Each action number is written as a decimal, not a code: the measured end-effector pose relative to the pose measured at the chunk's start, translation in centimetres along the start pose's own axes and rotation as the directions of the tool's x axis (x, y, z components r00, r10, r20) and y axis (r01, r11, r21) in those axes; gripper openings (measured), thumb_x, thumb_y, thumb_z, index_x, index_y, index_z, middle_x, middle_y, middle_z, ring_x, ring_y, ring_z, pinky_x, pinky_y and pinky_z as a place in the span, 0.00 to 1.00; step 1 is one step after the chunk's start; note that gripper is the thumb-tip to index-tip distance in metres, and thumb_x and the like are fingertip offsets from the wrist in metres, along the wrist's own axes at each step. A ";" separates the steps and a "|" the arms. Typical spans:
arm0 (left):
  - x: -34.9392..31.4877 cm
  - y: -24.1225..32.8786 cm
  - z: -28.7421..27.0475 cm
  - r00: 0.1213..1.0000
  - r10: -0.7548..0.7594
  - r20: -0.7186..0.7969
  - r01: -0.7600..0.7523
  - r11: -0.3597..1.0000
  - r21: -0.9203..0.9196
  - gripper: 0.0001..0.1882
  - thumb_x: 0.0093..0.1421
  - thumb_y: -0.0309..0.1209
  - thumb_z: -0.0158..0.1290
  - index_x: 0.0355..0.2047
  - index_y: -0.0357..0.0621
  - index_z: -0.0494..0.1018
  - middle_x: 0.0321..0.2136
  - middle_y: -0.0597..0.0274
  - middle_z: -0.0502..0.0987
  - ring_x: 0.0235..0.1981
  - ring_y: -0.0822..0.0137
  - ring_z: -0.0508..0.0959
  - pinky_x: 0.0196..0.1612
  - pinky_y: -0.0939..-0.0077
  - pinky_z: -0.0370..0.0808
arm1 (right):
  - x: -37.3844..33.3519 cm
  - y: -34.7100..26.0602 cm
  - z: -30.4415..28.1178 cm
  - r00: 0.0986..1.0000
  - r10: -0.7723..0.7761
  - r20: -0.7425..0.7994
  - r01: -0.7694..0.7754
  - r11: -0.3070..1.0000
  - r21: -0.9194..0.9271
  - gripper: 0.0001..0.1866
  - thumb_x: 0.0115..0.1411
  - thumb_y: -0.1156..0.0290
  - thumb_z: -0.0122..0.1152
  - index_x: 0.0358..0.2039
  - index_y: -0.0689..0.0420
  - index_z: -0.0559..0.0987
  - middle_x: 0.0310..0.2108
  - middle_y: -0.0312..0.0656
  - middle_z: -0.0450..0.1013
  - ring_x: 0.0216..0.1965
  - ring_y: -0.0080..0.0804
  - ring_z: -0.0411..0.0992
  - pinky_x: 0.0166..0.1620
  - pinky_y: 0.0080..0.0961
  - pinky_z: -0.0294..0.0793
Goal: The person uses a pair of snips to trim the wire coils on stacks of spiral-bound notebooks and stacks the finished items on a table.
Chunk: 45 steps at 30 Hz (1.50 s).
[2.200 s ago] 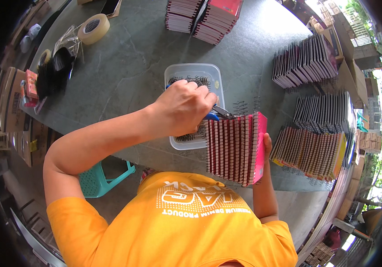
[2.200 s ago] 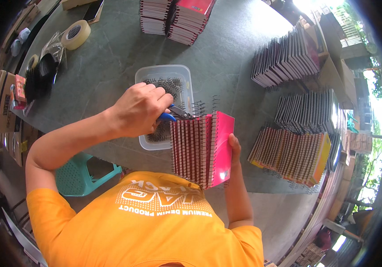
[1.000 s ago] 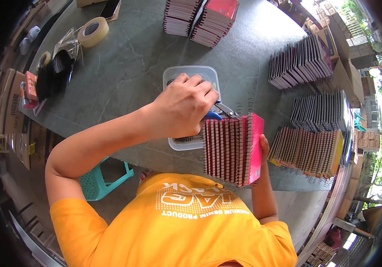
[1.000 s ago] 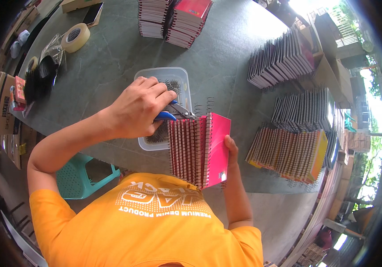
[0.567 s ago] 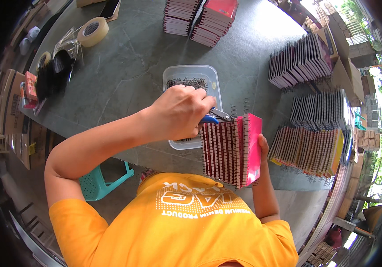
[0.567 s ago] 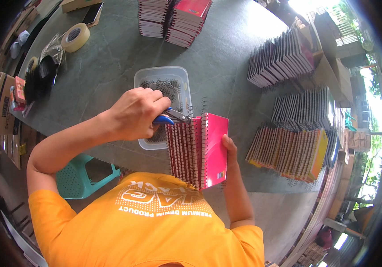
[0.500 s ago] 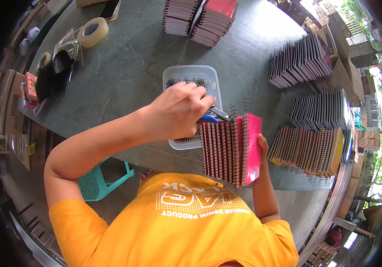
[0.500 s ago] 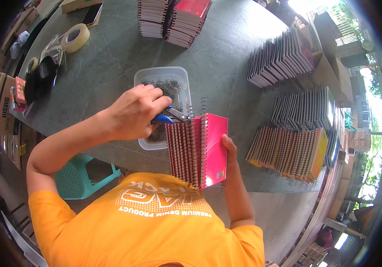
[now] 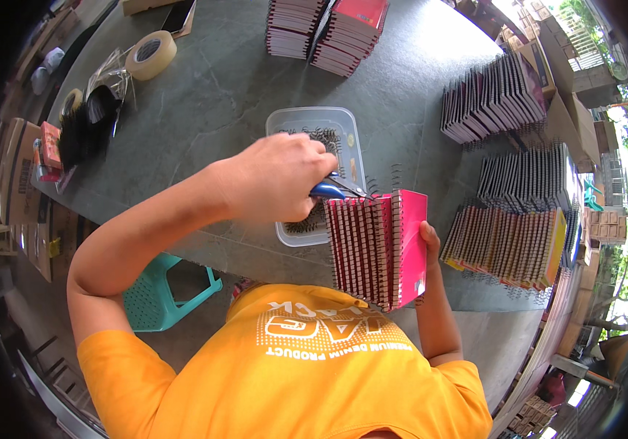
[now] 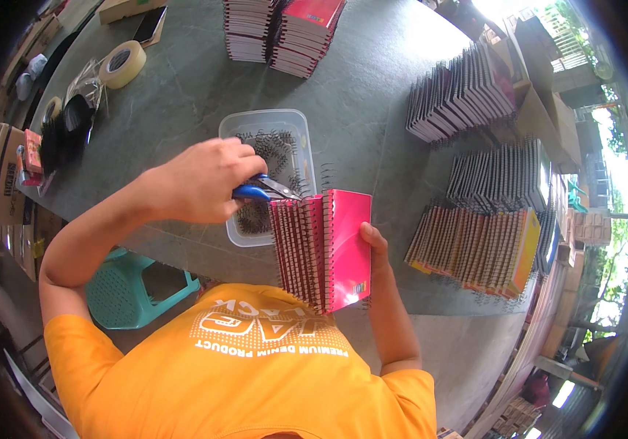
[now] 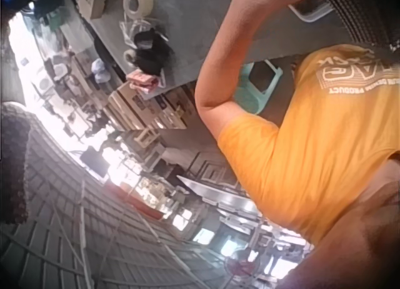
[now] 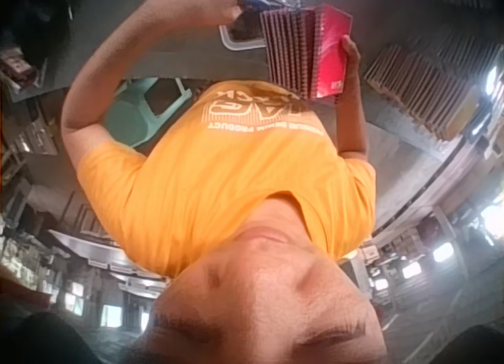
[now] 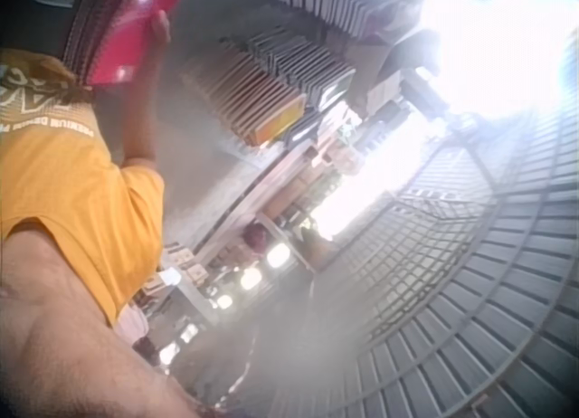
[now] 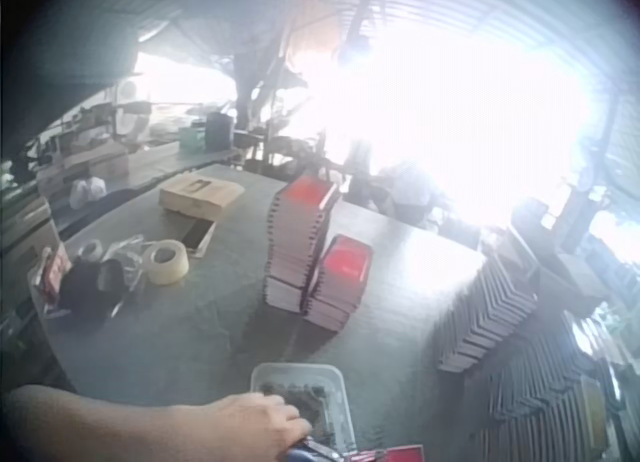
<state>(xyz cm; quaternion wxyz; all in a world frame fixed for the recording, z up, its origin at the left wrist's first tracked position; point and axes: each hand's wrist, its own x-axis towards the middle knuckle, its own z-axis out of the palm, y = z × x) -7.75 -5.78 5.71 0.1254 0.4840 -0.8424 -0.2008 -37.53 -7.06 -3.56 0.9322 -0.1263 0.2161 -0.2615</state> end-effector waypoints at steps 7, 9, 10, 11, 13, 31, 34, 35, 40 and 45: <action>1.0 0.6 0.6 0.961 0.107 -0.256 -0.055 0.978 0.203 0.18 0.41 0.28 0.57 0.35 0.38 0.70 0.32 0.55 0.72 0.39 0.58 0.71 0.45 0.66 0.65 | 0.2 -0.2 0.2 0.998 0.033 0.045 -0.034 0.999 0.013 0.31 0.53 0.55 0.56 0.49 0.66 0.66 0.43 0.53 0.71 0.42 0.41 0.73 0.45 0.37 0.74; 1.1 0.8 0.7 0.960 0.118 -0.253 -0.071 0.980 0.186 0.16 0.41 0.28 0.57 0.32 0.39 0.70 0.29 0.55 0.72 0.36 0.58 0.72 0.42 0.67 0.66 | 0.4 -0.1 0.4 0.998 0.043 0.048 -0.043 0.999 0.014 0.31 0.52 0.55 0.57 0.49 0.66 0.65 0.43 0.53 0.71 0.41 0.41 0.73 0.45 0.37 0.74; 1.2 1.0 0.6 0.970 0.103 -0.220 -0.070 0.985 0.155 0.15 0.41 0.28 0.57 0.31 0.39 0.69 0.28 0.56 0.72 0.34 0.58 0.73 0.40 0.68 0.67 | 0.3 -0.1 0.3 0.998 0.044 0.041 -0.044 0.999 0.002 0.32 0.52 0.55 0.57 0.49 0.66 0.65 0.43 0.53 0.71 0.41 0.42 0.73 0.45 0.37 0.74; 1.2 1.1 0.5 0.978 0.089 -0.187 -0.066 0.990 0.125 0.13 0.41 0.28 0.57 0.29 0.40 0.69 0.26 0.56 0.71 0.33 0.58 0.73 0.38 0.68 0.68 | 0.3 -0.1 0.2 0.998 0.045 0.035 -0.045 0.999 -0.010 0.32 0.51 0.55 0.57 0.49 0.66 0.65 0.43 0.53 0.71 0.41 0.42 0.73 0.45 0.37 0.74; 0.9 0.8 1.0 0.971 0.083 -0.223 -0.065 0.994 0.087 0.12 0.41 0.27 0.57 0.26 0.40 0.67 0.24 0.56 0.71 0.30 0.57 0.73 0.35 0.68 0.69 | 0.2 0.0 0.1 0.999 0.044 0.008 -0.043 0.999 -0.022 0.32 0.51 0.54 0.57 0.49 0.66 0.65 0.43 0.53 0.71 0.41 0.42 0.73 0.45 0.36 0.74; -0.8 0.3 1.2 0.993 -0.009 -0.119 0.010 1.000 0.008 0.13 0.43 0.28 0.57 0.29 0.38 0.69 0.26 0.54 0.71 0.29 0.55 0.73 0.34 0.64 0.70 | 0.3 0.2 0.8 0.987 0.126 -0.100 -0.136 0.985 -0.103 0.34 0.49 0.53 0.59 0.49 0.66 0.65 0.42 0.52 0.71 0.39 0.39 0.74 0.43 0.34 0.75; -1.3 -0.3 1.2 0.998 -0.063 -0.013 0.059 0.978 -0.199 0.15 0.46 0.31 0.58 0.31 0.37 0.69 0.28 0.52 0.71 0.31 0.53 0.73 0.35 0.64 0.70 | 0.2 0.2 0.7 0.989 0.120 -0.091 -0.132 0.983 -0.131 0.34 0.49 0.53 0.59 0.49 0.66 0.65 0.42 0.52 0.71 0.39 0.40 0.74 0.43 0.34 0.76; -1.5 -0.7 1.0 0.997 -0.076 0.029 0.082 0.956 -0.282 0.15 0.47 0.32 0.59 0.32 0.37 0.70 0.29 0.52 0.71 0.31 0.53 0.73 0.35 0.65 0.70 | 0.0 0.2 0.7 0.990 0.098 -0.101 -0.112 0.984 -0.136 0.34 0.49 0.53 0.59 0.49 0.66 0.65 0.42 0.52 0.71 0.39 0.40 0.74 0.43 0.34 0.76; -1.4 -1.9 1.0 0.973 -0.231 0.029 0.204 0.786 -0.584 0.19 0.45 0.34 0.64 0.32 0.38 0.69 0.28 0.62 0.70 0.32 0.71 0.70 0.37 0.76 0.68 | -0.2 0.1 -0.2 0.996 0.052 -0.066 -0.055 0.998 -0.037 0.34 0.49 0.54 0.59 0.49 0.66 0.65 0.42 0.53 0.71 0.40 0.42 0.74 0.43 0.36 0.76; 0.5 0.2 3.0 0.992 -0.097 -0.080 -0.017 0.523 -0.852 0.14 0.46 0.23 0.62 0.31 0.39 0.68 0.27 0.70 0.70 0.31 0.80 0.69 0.35 0.84 0.68 | -0.1 0.0 0.5 0.996 0.077 -0.050 -0.079 0.996 -0.040 0.34 0.50 0.54 0.59 0.50 0.66 0.65 0.42 0.53 0.71 0.40 0.41 0.74 0.43 0.35 0.76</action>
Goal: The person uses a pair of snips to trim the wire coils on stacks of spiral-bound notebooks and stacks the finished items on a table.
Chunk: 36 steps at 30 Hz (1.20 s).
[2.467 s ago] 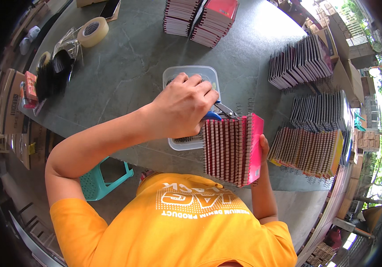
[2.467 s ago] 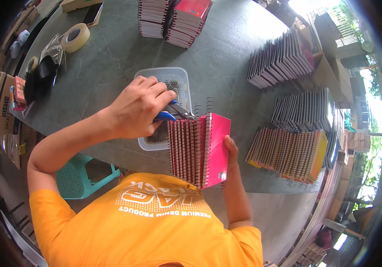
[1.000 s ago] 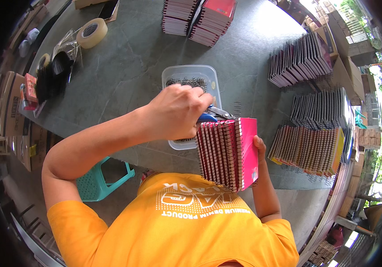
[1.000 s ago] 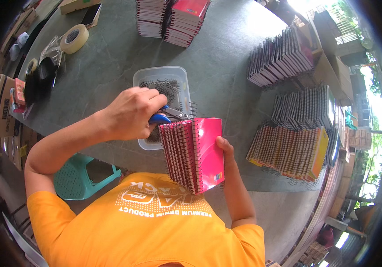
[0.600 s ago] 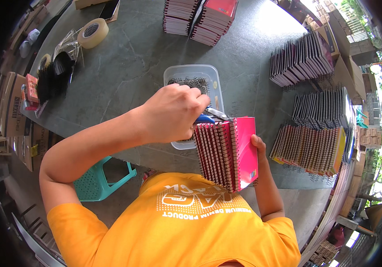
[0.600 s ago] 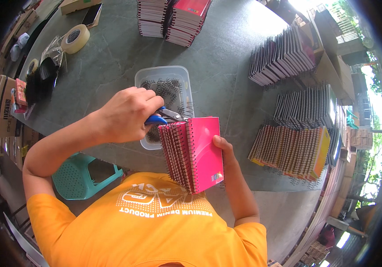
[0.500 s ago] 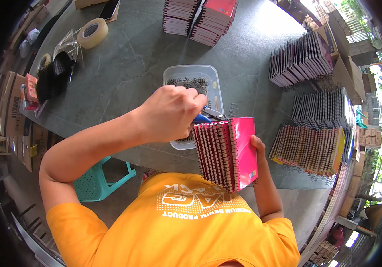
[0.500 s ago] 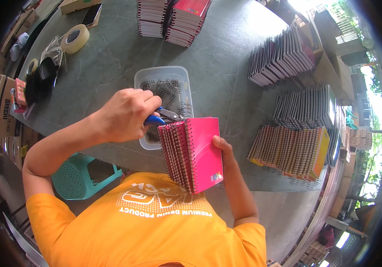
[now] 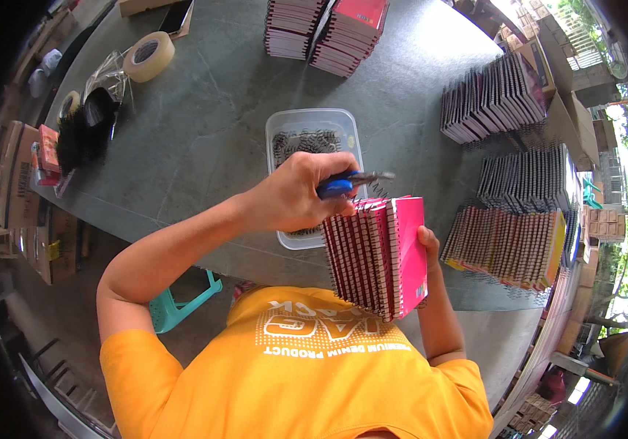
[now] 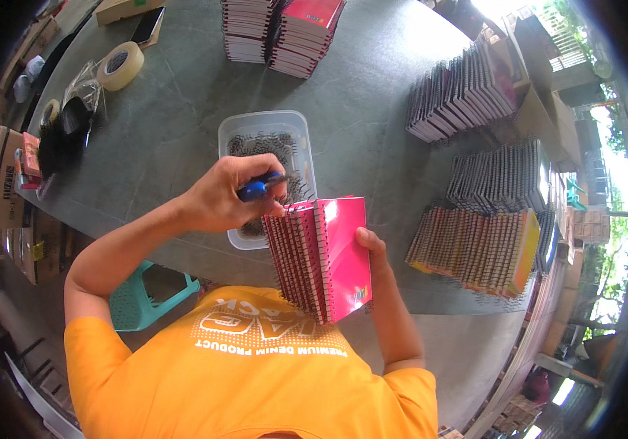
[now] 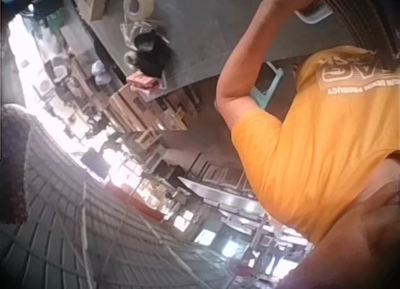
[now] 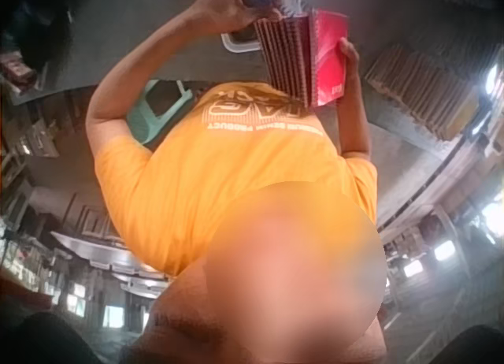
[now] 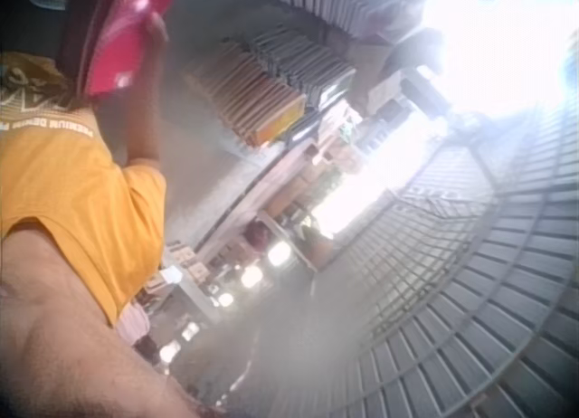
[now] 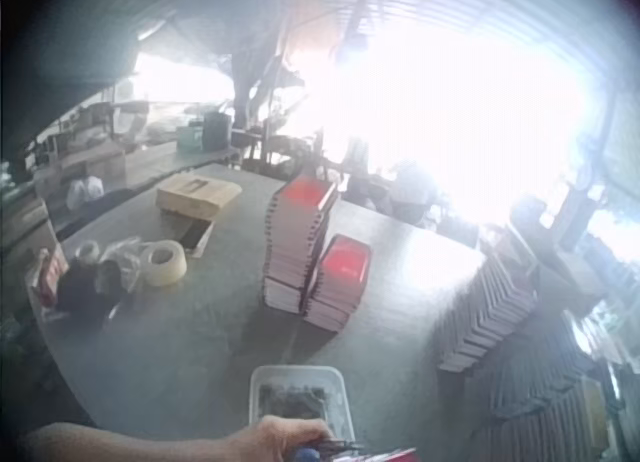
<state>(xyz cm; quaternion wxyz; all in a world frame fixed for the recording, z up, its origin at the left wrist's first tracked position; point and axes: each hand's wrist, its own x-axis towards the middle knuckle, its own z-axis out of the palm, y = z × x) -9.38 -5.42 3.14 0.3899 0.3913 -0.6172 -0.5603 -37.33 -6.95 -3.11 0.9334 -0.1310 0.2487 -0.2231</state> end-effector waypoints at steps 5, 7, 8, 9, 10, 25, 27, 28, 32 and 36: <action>0.4 2.1 -0.3 1.000 -0.027 -0.005 0.027 0.999 -0.027 0.09 0.52 0.26 0.58 0.30 0.40 0.68 0.23 0.71 0.69 0.27 0.82 0.67 0.30 0.86 0.66 | -0.3 -0.4 -0.1 1.000 -0.012 -0.017 0.011 0.998 -0.061 0.34 0.50 0.54 0.58 0.50 0.66 0.65 0.42 0.52 0.71 0.40 0.40 0.74 0.43 0.35 0.75; 0.4 2.1 -0.5 0.997 -0.077 -0.016 0.077 0.997 -0.009 0.09 0.53 0.30 0.57 0.29 0.42 0.68 0.21 0.71 0.68 0.25 0.82 0.67 0.29 0.86 0.66 | -0.1 -0.6 -0.3 0.999 -0.011 -0.032 0.009 0.998 -0.062 0.33 0.49 0.54 0.58 0.49 0.66 0.65 0.42 0.52 0.71 0.40 0.40 0.74 0.43 0.34 0.75; 0.4 1.8 -0.7 0.990 -0.136 -0.025 0.135 0.989 -0.054 0.10 0.54 0.33 0.56 0.28 0.42 0.68 0.21 0.71 0.68 0.24 0.81 0.67 0.28 0.86 0.65 | -0.2 -0.6 -0.2 0.999 -0.028 -0.043 0.025 0.998 -0.060 0.33 0.49 0.54 0.59 0.49 0.66 0.65 0.42 0.52 0.71 0.40 0.40 0.74 0.43 0.34 0.75; 0.3 1.4 -1.0 0.980 -0.195 -0.031 0.191 0.977 -0.099 0.11 0.54 0.36 0.56 0.28 0.43 0.68 0.20 0.71 0.68 0.23 0.81 0.67 0.27 0.86 0.65 | -0.3 -0.6 0.1 0.998 -0.045 -0.054 0.041 0.998 -0.057 0.33 0.49 0.54 0.59 0.49 0.66 0.65 0.42 0.52 0.71 0.40 0.40 0.74 0.43 0.34 0.75; 0.1 0.8 -1.3 0.949 -0.313 -0.031 0.292 0.914 -0.280 0.12 0.54 0.38 0.56 0.28 0.44 0.68 0.20 0.70 0.68 0.22 0.80 0.67 0.27 0.85 0.65 | -0.4 -0.5 0.2 0.996 -0.060 -0.063 0.056 0.997 -0.055 0.33 0.49 0.54 0.59 0.49 0.66 0.66 0.42 0.52 0.71 0.40 0.40 0.73 0.44 0.34 0.75; 2.3 2.4 0.8 0.999 -0.029 -0.020 0.025 0.984 -0.179 0.15 0.51 0.24 0.58 0.38 0.41 0.66 0.24 0.69 0.71 0.27 0.80 0.69 0.35 0.85 0.67 | 0.0 -0.5 -0.4 1.000 0.021 -0.020 -0.023 0.994 -0.103 0.36 0.47 0.53 0.60 0.50 0.66 0.64 0.42 0.52 0.71 0.40 0.40 0.73 0.44 0.35 0.75; 2.2 2.0 -0.4 0.969 -0.224 -0.106 0.205 0.965 -0.162 0.16 0.51 0.26 0.59 0.38 0.41 0.66 0.23 0.69 0.71 0.27 0.79 0.70 0.36 0.83 0.68 | -0.2 -0.5 -0.6 1.000 0.006 -0.006 -0.006 0.999 -0.048 0.36 0.48 0.54 0.60 0.51 0.67 0.64 0.42 0.53 0.71 0.40 0.41 0.73 0.43 0.35 0.75; 2.2 1.7 -1.2 0.937 -0.317 -0.147 0.294 0.943 -0.157 0.16 0.50 0.28 0.60 0.37 0.41 0.67 0.23 0.69 0.71 0.27 0.79 0.70 0.36 0.82 0.68 | -0.4 -0.5 -0.7 1.000 -0.004 0.001 0.004 1.000 -0.018 0.36 0.48 0.54 0.60 0.51 0.67 0.64 0.42 0.53 0.71 0.39 0.41 0.73 0.43 0.35 0.76; 0.3 -3.5 -1.6 0.994 -0.055 -0.097 0.068 0.989 0.131 0.18 0.47 0.30 0.63 0.35 0.42 0.68 0.30 0.69 0.71 0.33 0.78 0.70 0.40 0.80 0.69 | -0.4 -0.2 -1.0 0.994 -0.064 0.089 0.062 0.998 0.027 0.33 0.51 0.57 0.58 0.50 0.69 0.64 0.43 0.56 0.70 0.40 0.43 0.74 0.41 0.37 0.77; 1.1 -1.6 0.6 0.997 -0.060 0.045 0.065 0.989 -0.134 0.17 0.49 0.23 0.59 0.39 0.42 0.67 0.33 0.68 0.71 0.35 0.77 0.70 0.42 0.82 0.69 | 0.1 0.3 -1.3 0.991 -0.121 0.056 0.118 0.992 0.055 0.31 0.53 0.56 0.55 0.49 0.70 0.65 0.42 0.57 0.70 0.39 0.43 0.74 0.41 0.37 0.77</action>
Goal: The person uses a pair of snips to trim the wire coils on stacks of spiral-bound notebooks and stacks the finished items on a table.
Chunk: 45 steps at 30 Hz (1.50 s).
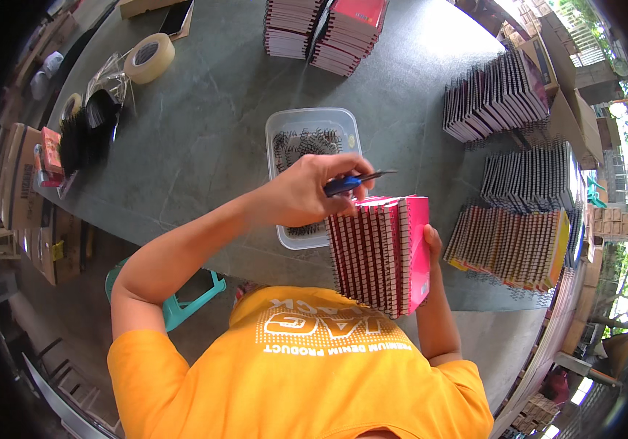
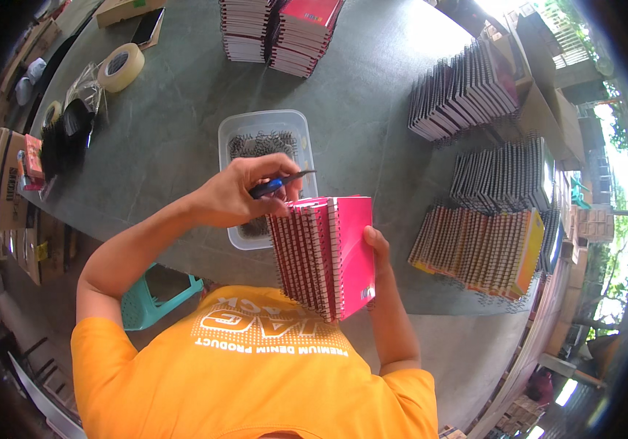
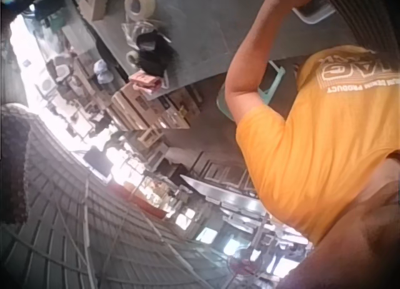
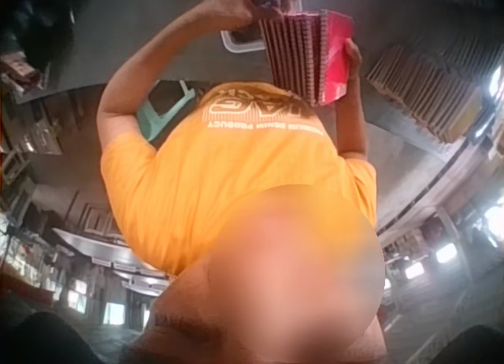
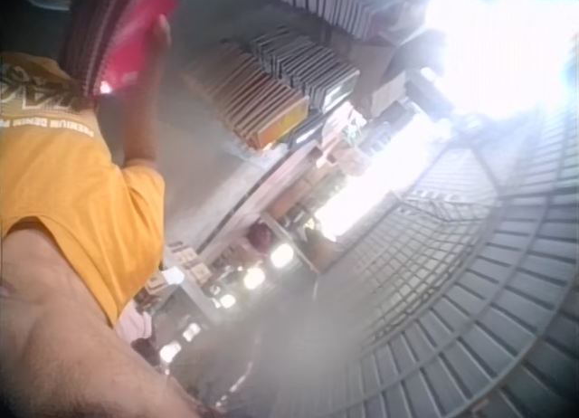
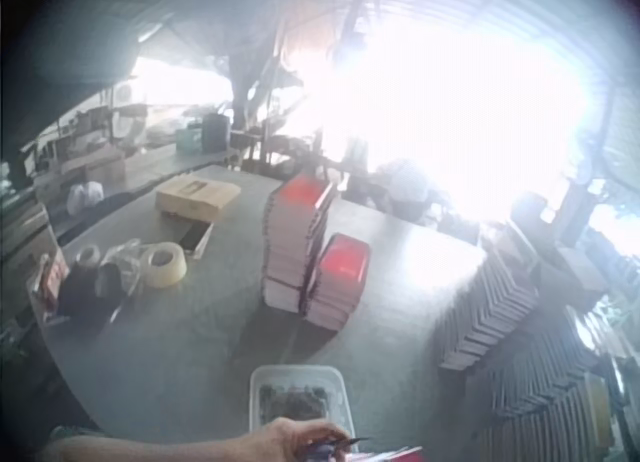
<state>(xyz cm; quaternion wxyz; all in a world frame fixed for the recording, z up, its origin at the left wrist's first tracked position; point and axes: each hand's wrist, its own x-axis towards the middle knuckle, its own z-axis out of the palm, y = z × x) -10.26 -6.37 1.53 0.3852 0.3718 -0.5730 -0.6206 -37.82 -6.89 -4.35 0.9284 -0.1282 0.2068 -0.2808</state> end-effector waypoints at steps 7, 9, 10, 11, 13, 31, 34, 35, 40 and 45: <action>-0.9 2.1 -1.8 0.975 0.172 -0.139 -0.118 0.936 0.333 0.16 0.49 0.22 0.59 0.38 0.40 0.67 0.32 0.66 0.72 0.36 0.77 0.72 0.42 0.83 0.69 | 0.2 -0.2 -1.0 0.993 -0.015 0.118 0.015 1.000 0.006 0.30 0.55 0.55 0.53 0.50 0.67 0.66 0.45 0.55 0.69 0.43 0.42 0.72 0.45 0.37 0.75; -1.3 -0.8 -2.5 0.972 0.230 -0.050 -0.192 0.897 0.397 0.18 0.48 0.20 0.59 0.39 0.40 0.67 0.31 0.67 0.73 0.35 0.76 0.72 0.42 0.83 0.69 | 0.4 -0.1 -0.9 0.991 -0.024 0.135 0.022 1.000 0.017 0.30 0.55 0.55 0.53 0.50 0.67 0.66 0.45 0.55 0.69 0.43 0.42 0.72 0.45 0.37 0.75; -1.3 -0.8 -2.2 0.990 0.135 -0.037 -0.118 0.945 0.306 0.18 0.48 0.20 0.59 0.39 0.39 0.67 0.31 0.67 0.73 0.35 0.77 0.72 0.42 0.82 0.69 | 0.3 0.0 -0.9 0.990 -0.036 0.136 0.034 0.999 0.021 0.30 0.55 0.55 0.53 0.50 0.67 0.66 0.45 0.55 0.69 0.43 0.42 0.72 0.45 0.37 0.74; -1.3 -0.6 -1.5 0.999 0.040 -0.015 -0.036 0.976 0.213 0.18 0.47 0.20 0.59 0.39 0.39 0.67 0.31 0.67 0.72 0.35 0.77 0.72 0.43 0.82 0.69 | 0.4 0.0 -0.9 0.989 -0.041 0.140 0.038 0.999 0.028 0.30 0.55 0.55 0.53 0.50 0.67 0.66 0.45 0.55 0.69 0.43 0.42 0.72 0.45 0.37 0.74; -1.0 0.4 -0.6 0.998 0.060 -0.026 -0.053 0.976 0.209 0.16 0.49 0.20 0.57 0.39 0.40 0.68 0.29 0.68 0.72 0.34 0.79 0.70 0.41 0.82 0.68 | 0.4 0.1 -0.9 0.987 -0.056 0.148 0.051 0.998 0.035 0.30 0.55 0.55 0.53 0.50 0.67 0.66 0.45 0.55 0.69 0.44 0.42 0.72 0.45 0.37 0.74; -2.5 1.1 0.1 0.808 -0.485 0.335 0.575 0.773 -0.267 0.23 0.60 0.41 0.42 0.46 0.33 0.67 0.33 0.52 0.75 0.35 0.61 0.77 0.41 0.69 0.74 | -0.2 1.0 -2.8 0.952 -0.212 0.222 0.191 0.975 0.112 0.30 0.55 0.54 0.53 0.51 0.65 0.66 0.47 0.53 0.68 0.46 0.41 0.70 0.47 0.37 0.72; -2.5 1.3 0.0 0.777 -0.497 0.385 0.619 0.716 -0.323 0.22 0.61 0.41 0.39 0.45 0.34 0.68 0.32 0.50 0.75 0.34 0.59 0.77 0.39 0.67 0.75 | -0.4 1.1 -3.1 0.944 -0.231 0.236 0.208 0.971 0.119 0.30 0.56 0.54 0.53 0.51 0.64 0.66 0.47 0.53 0.68 0.46 0.41 0.70 0.48 0.37 0.72; -2.5 1.4 -0.1 0.762 -0.503 0.408 0.639 0.689 -0.343 0.22 0.62 0.41 0.38 0.44 0.34 0.68 0.32 0.49 0.75 0.34 0.58 0.78 0.38 0.67 0.75 | -0.6 1.2 -3.1 0.942 -0.237 0.237 0.214 0.970 0.117 0.30 0.56 0.54 0.53 0.51 0.64 0.66 0.47 0.53 0.68 0.46 0.40 0.70 0.48 0.37 0.72; -2.3 1.7 -0.4 0.742 -0.548 0.386 0.667 0.662 -0.342 0.24 0.61 0.42 0.42 0.46 0.32 0.67 0.33 0.45 0.75 0.33 0.55 0.78 0.41 0.64 0.74 | -0.5 1.3 -3.5 0.928 -0.269 0.259 0.240 0.961 0.137 0.30 0.56 0.54 0.53 0.52 0.64 0.66 0.48 0.53 0.68 0.47 0.40 0.70 0.48 0.37 0.71; -2.1 2.1 0.0 0.835 -0.534 0.132 0.527 0.845 0.087 0.23 0.61 0.45 0.42 0.39 0.33 0.69 0.28 0.51 0.75 0.29 0.59 0.77 0.36 0.66 0.73 | -0.7 1.5 -3.9 0.914 -0.293 0.279 0.259 0.953 0.155 0.30 0.56 0.54 0.53 0.52 0.63 0.66 0.48 0.52 0.68 0.48 0.40 0.69 0.49 0.37 0.71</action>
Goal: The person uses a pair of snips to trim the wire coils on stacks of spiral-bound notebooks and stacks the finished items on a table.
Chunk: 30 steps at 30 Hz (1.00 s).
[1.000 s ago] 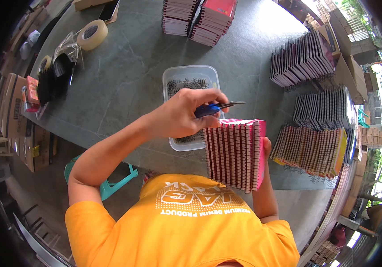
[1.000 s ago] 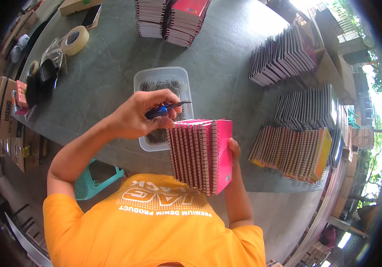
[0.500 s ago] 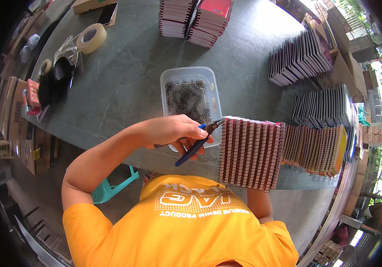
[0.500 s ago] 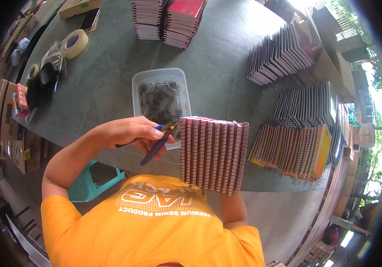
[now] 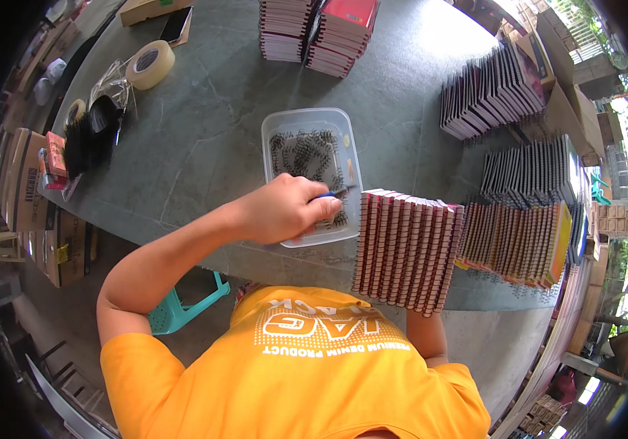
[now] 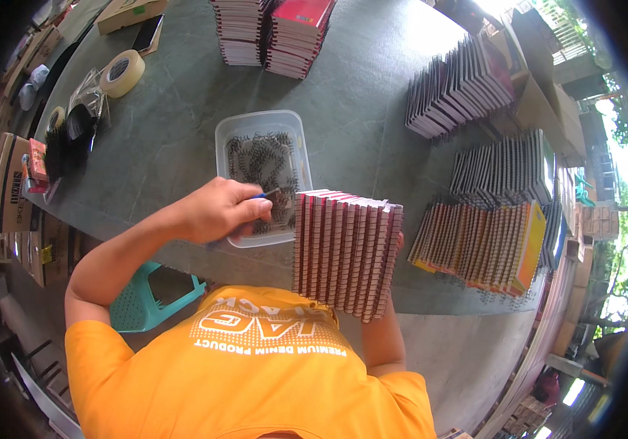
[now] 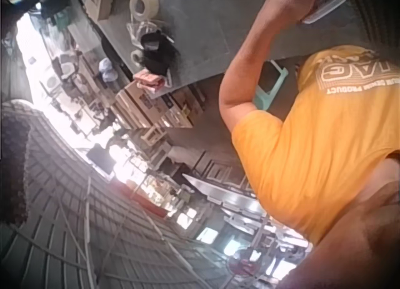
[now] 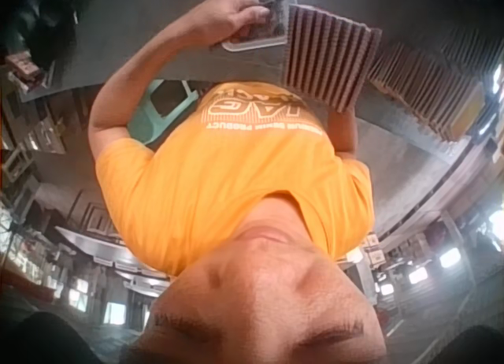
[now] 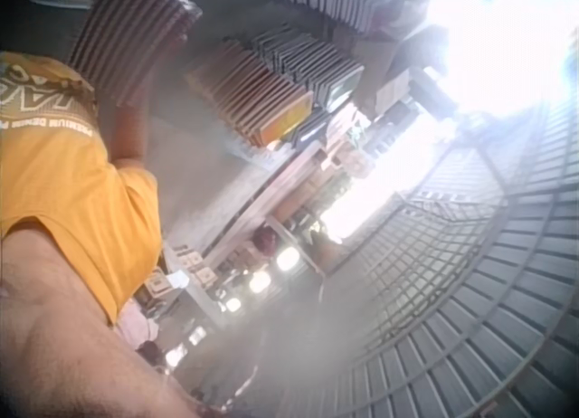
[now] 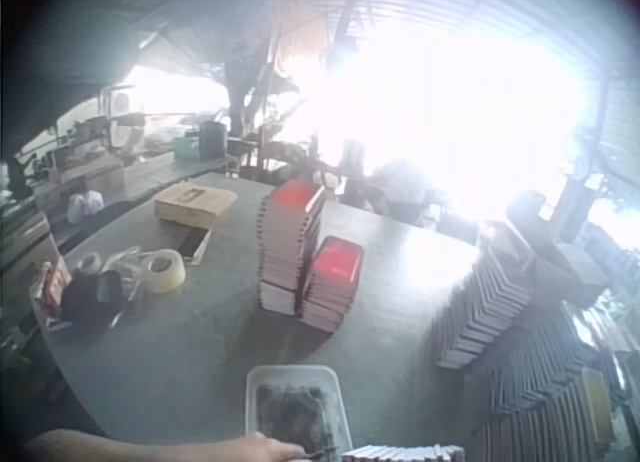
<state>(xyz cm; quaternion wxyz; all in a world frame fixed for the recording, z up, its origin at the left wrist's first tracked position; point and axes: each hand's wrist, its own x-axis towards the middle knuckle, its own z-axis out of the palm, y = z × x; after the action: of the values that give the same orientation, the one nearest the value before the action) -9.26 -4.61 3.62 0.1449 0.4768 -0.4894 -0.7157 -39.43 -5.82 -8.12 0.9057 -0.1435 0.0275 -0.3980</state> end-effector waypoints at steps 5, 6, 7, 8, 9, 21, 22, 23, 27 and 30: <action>-0.1 0.1 0.6 0.862 0.458 -0.216 -0.218 0.721 0.658 0.23 0.62 0.46 0.40 0.29 0.35 0.70 0.24 0.53 0.74 0.27 0.61 0.77 0.32 0.69 0.72 | -0.1 0.2 -0.4 0.999 -0.023 0.027 0.023 1.000 0.013 0.30 0.56 0.54 0.53 0.52 0.63 0.66 0.49 0.52 0.67 0.48 0.40 0.69 0.50 0.38 0.70; -0.7 0.8 0.3 0.969 0.213 -0.126 -0.140 0.891 0.431 0.23 0.63 0.46 0.39 0.31 0.36 0.71 0.23 0.54 0.74 0.27 0.64 0.77 0.32 0.70 0.73 | 0.1 0.2 -0.5 0.999 -0.030 0.034 0.029 0.999 0.016 0.30 0.56 0.54 0.53 0.52 0.63 0.66 0.49 0.52 0.67 0.48 0.40 0.69 0.50 0.38 0.70; -0.5 0.8 0.4 0.982 0.161 -0.095 -0.127 0.948 0.293 0.23 0.63 0.46 0.39 0.31 0.37 0.71 0.23 0.54 0.74 0.27 0.65 0.77 0.32 0.71 0.73 | 0.1 0.1 -0.5 0.999 -0.030 0.039 0.029 0.999 0.020 0.30 0.56 0.54 0.53 0.52 0.63 0.66 0.49 0.52 0.67 0.48 0.40 0.68 0.50 0.38 0.70; -0.3 0.7 0.6 0.992 0.114 -0.058 -0.104 0.983 0.149 0.23 0.63 0.46 0.38 0.31 0.37 0.71 0.22 0.54 0.74 0.26 0.66 0.77 0.32 0.72 0.73 | 0.3 0.2 -0.6 0.998 -0.037 0.043 0.036 0.999 0.022 0.30 0.56 0.54 0.53 0.52 0.63 0.66 0.49 0.52 0.67 0.48 0.40 0.68 0.50 0.38 0.70; -0.2 0.5 0.6 0.997 0.073 -0.013 -0.073 0.997 0.003 0.23 0.63 0.46 0.38 0.31 0.38 0.72 0.22 0.55 0.74 0.26 0.67 0.77 0.32 0.73 0.73 | 0.2 0.2 -0.7 0.998 -0.038 0.045 0.037 0.999 0.023 0.30 0.56 0.54 0.53 0.52 0.63 0.66 0.49 0.52 0.67 0.49 0.39 0.68 0.50 0.38 0.70; 0.3 0.2 0.7 0.955 0.218 -0.203 -0.064 0.816 0.574 0.23 0.61 0.48 0.42 0.37 0.38 0.71 0.28 0.52 0.74 0.30 0.58 0.76 0.35 0.67 0.72 | 0.6 0.2 -1.3 0.992 -0.075 0.099 0.070 0.996 0.047 0.30 0.56 0.53 0.53 0.53 0.61 0.66 0.50 0.51 0.67 0.50 0.39 0.67 0.51 0.38 0.68; -0.2 1.5 0.5 0.990 0.072 -0.121 -0.022 0.929 0.369 0.24 0.62 0.48 0.41 0.38 0.37 0.71 0.28 0.53 0.75 0.29 0.60 0.77 0.34 0.69 0.73 | 0.6 0.2 -1.4 0.991 -0.082 0.106 0.077 0.996 0.048 0.30 0.56 0.53 0.53 0.53 0.61 0.66 0.50 0.51 0.67 0.50 0.39 0.67 0.52 0.38 0.68; -0.5 2.1 0.4 0.999 -0.054 -0.005 0.055 0.987 0.151 0.25 0.62 0.49 0.40 0.39 0.36 0.72 0.27 0.54 0.75 0.28 0.62 0.78 0.34 0.70 0.73 | 0.5 0.3 -1.5 0.990 -0.083 0.112 0.078 0.996 0.047 0.30 0.56 0.53 0.53 0.53 0.61 0.66 0.50 0.51 0.67 0.50 0.39 0.67 0.52 0.38 0.68; 0.2 1.4 0.9 0.985 -0.153 0.078 0.166 0.960 -0.226 0.27 0.63 0.49 0.38 0.37 0.35 0.73 0.26 0.53 0.76 0.26 0.65 0.78 0.33 0.72 0.73 | 0.7 0.4 -1.6 0.988 -0.090 0.127 0.083 0.995 0.059 0.30 0.56 0.53 0.53 0.53 0.61 0.66 0.50 0.50 0.66 0.51 0.38 0.67 0.52 0.38 0.68; -0.1 2.2 1.7 0.975 0.155 -0.157 -0.068 0.888 0.455 0.24 0.62 0.48 0.40 0.36 0.36 0.72 0.26 0.49 0.75 0.28 0.60 0.78 0.35 0.68 0.73 | 0.9 0.3 -1.8 0.985 -0.101 0.138 0.093 0.994 0.064 0.30 0.56 0.53 0.53 0.53 0.60 0.66 0.51 0.50 0.66 0.51 0.38 0.67 0.52 0.38 0.68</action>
<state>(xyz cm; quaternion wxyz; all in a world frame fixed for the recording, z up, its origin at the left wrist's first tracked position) -11.16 -4.64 5.64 0.1186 0.5338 -0.6512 -0.5262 -38.88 -6.70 -9.84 0.8886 -0.1463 -0.0553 -0.4313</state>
